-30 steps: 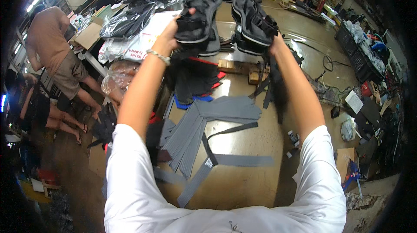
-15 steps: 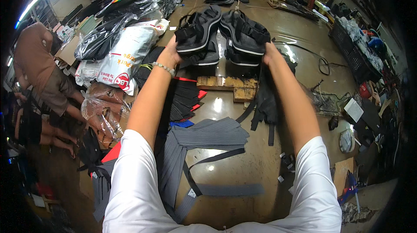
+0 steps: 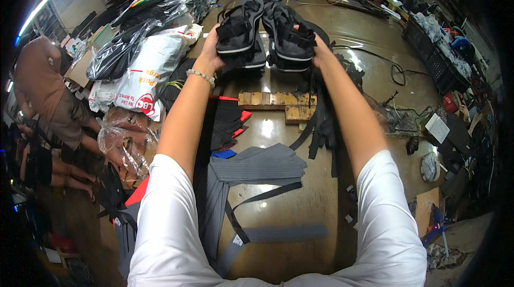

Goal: The person repeatedly assembles L-shaped fabric pieces by applying hot glue to the corners and attaching small rectangular labels. They handle the fabric and labels by hand, using a hot glue gun to secure the components together on a cluttered workbench.

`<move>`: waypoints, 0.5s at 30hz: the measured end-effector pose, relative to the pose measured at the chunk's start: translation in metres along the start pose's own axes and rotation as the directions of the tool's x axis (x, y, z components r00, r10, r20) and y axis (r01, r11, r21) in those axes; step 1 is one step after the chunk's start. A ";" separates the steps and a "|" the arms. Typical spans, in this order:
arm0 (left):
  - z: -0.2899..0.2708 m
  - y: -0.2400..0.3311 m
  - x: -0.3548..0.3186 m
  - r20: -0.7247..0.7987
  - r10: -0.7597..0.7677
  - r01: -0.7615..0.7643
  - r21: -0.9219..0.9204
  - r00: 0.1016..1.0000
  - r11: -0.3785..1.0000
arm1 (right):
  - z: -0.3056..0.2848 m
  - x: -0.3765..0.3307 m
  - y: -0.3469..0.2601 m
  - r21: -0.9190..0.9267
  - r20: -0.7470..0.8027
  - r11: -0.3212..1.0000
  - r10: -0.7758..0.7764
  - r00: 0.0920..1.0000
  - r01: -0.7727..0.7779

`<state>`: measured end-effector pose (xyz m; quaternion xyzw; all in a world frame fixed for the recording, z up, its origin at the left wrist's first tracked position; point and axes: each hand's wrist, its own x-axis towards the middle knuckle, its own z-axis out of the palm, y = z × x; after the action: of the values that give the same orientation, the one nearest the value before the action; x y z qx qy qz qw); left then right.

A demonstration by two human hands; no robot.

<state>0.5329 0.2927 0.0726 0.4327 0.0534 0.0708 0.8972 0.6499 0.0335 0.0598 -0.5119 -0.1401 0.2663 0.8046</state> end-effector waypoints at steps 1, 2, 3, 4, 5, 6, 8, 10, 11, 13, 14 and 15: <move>-0.004 -0.006 0.006 -0.013 -0.016 0.016 -0.018 1.000 1.000 | -0.005 0.005 0.007 -0.007 -0.021 1.000 0.017 1.000 -0.017; -0.010 -0.013 0.008 -0.050 -0.001 0.001 -0.008 0.999 1.000 | -0.008 0.010 0.017 -0.019 -0.046 0.999 0.050 0.998 -0.051; -0.015 -0.018 0.010 -0.088 -0.061 0.063 0.023 0.994 0.998 | -0.012 0.014 0.025 -0.022 -0.031 0.991 0.131 0.991 -0.132; -0.020 -0.024 0.009 -0.114 -0.136 0.140 0.031 0.984 0.990 | -0.014 0.017 0.033 -0.091 -0.112 0.974 0.195 0.974 -0.205; -0.023 -0.027 0.008 -0.163 -0.221 0.227 0.019 0.962 0.974 | -0.015 0.020 0.039 -0.137 -0.194 0.944 0.270 0.943 -0.299; -0.026 -0.030 0.004 -0.209 -0.260 0.249 -0.075 0.943 0.966 | -0.014 0.021 0.043 -0.217 -0.151 0.934 0.256 0.955 -0.285; -0.025 -0.030 0.000 -0.231 -0.232 0.246 0.035 0.945 0.969 | -0.010 0.021 0.041 -0.343 -0.140 0.894 0.255 0.957 -0.289; -0.019 -0.027 -0.001 -0.276 -0.222 0.281 0.195 0.935 0.940 | -0.004 0.015 0.025 -0.664 -0.252 0.689 0.160 0.954 -0.291; -0.016 -0.024 -0.001 -0.291 -0.215 0.303 0.306 0.932 0.903 | 0.000 0.010 0.015 -0.790 -0.291 0.540 0.086 0.953 -0.290; -0.012 -0.017 -0.002 -0.293 -0.188 0.320 0.511 0.937 0.798 | 0.003 -0.008 -0.012 -0.931 -0.235 0.289 -0.015 0.972 -0.221; -0.012 -0.012 -0.006 -0.247 -0.181 0.296 0.592 0.952 0.750 | 0.002 -0.019 -0.027 -0.966 -0.194 0.173 0.013 0.981 -0.193; -0.014 -0.008 -0.014 -0.258 -0.170 0.297 0.611 0.951 0.733 | 0.001 -0.032 -0.040 -0.986 -0.157 0.057 0.053 0.986 -0.160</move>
<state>0.5180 0.2962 0.0588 0.6949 0.2114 -0.0258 0.6869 0.6341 0.0025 0.0977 -0.9416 -0.2145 0.1367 0.2205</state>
